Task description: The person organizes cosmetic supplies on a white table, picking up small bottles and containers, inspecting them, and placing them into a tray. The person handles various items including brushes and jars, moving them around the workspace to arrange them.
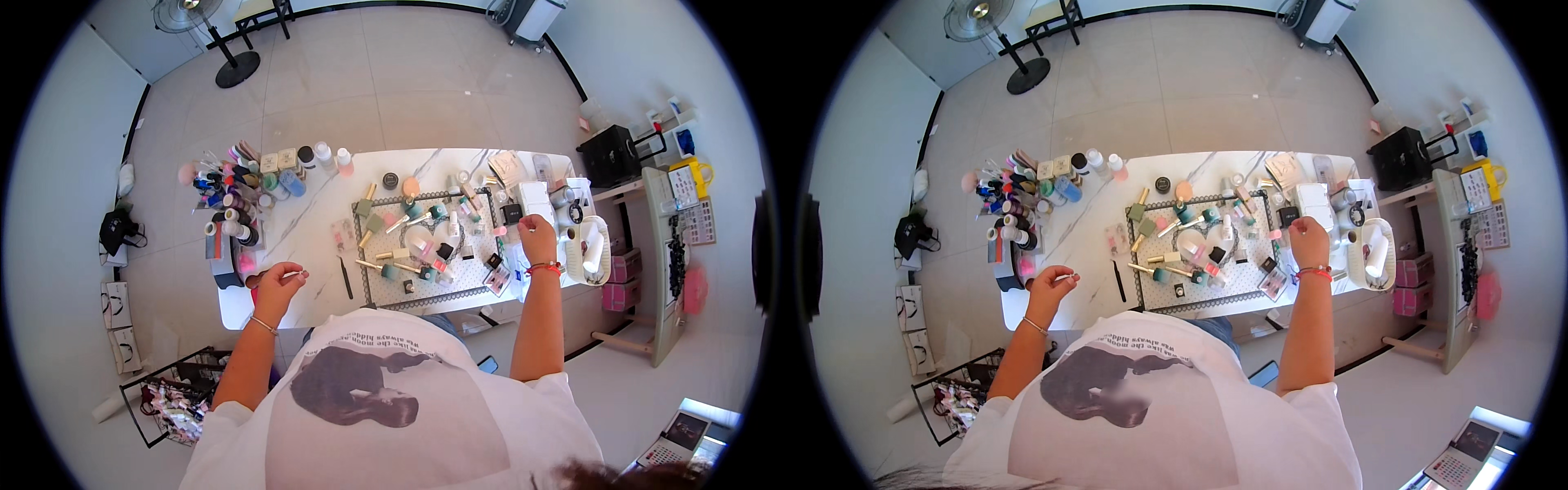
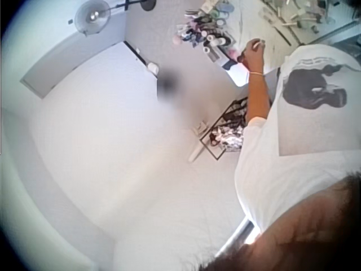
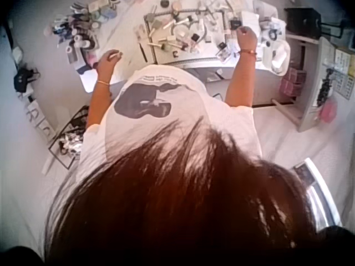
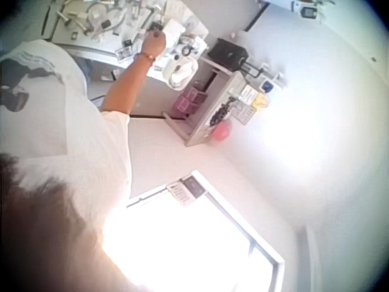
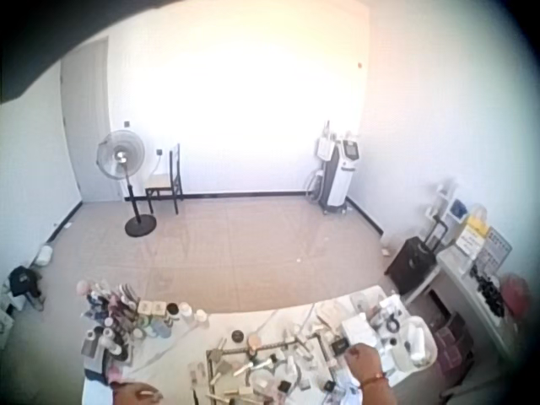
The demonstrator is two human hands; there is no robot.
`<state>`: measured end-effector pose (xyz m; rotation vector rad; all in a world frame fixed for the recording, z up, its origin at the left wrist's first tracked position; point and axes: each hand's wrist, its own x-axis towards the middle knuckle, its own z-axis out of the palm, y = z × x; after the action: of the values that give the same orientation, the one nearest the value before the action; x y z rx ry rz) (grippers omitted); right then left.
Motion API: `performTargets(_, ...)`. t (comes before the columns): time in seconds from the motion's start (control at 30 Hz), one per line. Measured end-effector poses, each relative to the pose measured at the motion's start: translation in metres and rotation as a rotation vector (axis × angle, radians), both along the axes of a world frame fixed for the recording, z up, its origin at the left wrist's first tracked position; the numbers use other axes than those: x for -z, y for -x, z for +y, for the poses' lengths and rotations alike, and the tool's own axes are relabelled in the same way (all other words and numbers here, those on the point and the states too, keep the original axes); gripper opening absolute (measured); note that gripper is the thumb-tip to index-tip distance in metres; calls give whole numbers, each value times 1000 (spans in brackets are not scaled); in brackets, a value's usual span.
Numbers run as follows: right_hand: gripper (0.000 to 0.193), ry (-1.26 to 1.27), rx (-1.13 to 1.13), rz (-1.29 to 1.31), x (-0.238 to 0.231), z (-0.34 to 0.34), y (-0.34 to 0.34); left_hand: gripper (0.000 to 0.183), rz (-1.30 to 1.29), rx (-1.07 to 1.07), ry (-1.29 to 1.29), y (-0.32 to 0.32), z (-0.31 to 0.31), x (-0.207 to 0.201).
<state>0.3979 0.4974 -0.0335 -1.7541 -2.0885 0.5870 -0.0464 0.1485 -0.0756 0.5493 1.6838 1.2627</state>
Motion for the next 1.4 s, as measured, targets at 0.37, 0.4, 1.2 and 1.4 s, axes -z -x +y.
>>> performTargets(0.37, 21, -22, 146, -227, 38, -7, -21, 25, -222, -114, 84, -7, 10, -34)
performTargets(0.4, 21, -17, 163, -240, 39, -7, -27, 25, -246, -115, 86, -6, 8, -30)
performTargets(1.2, 35, -196, -114, -287, 74, 47, 27, 26, -286, 28, 136, -20, -5, -10)
performTargets(1.4, 49, -25, -55, -470, 86, 83, 58, 23, -183, -96, 113, -27, -17, -18)
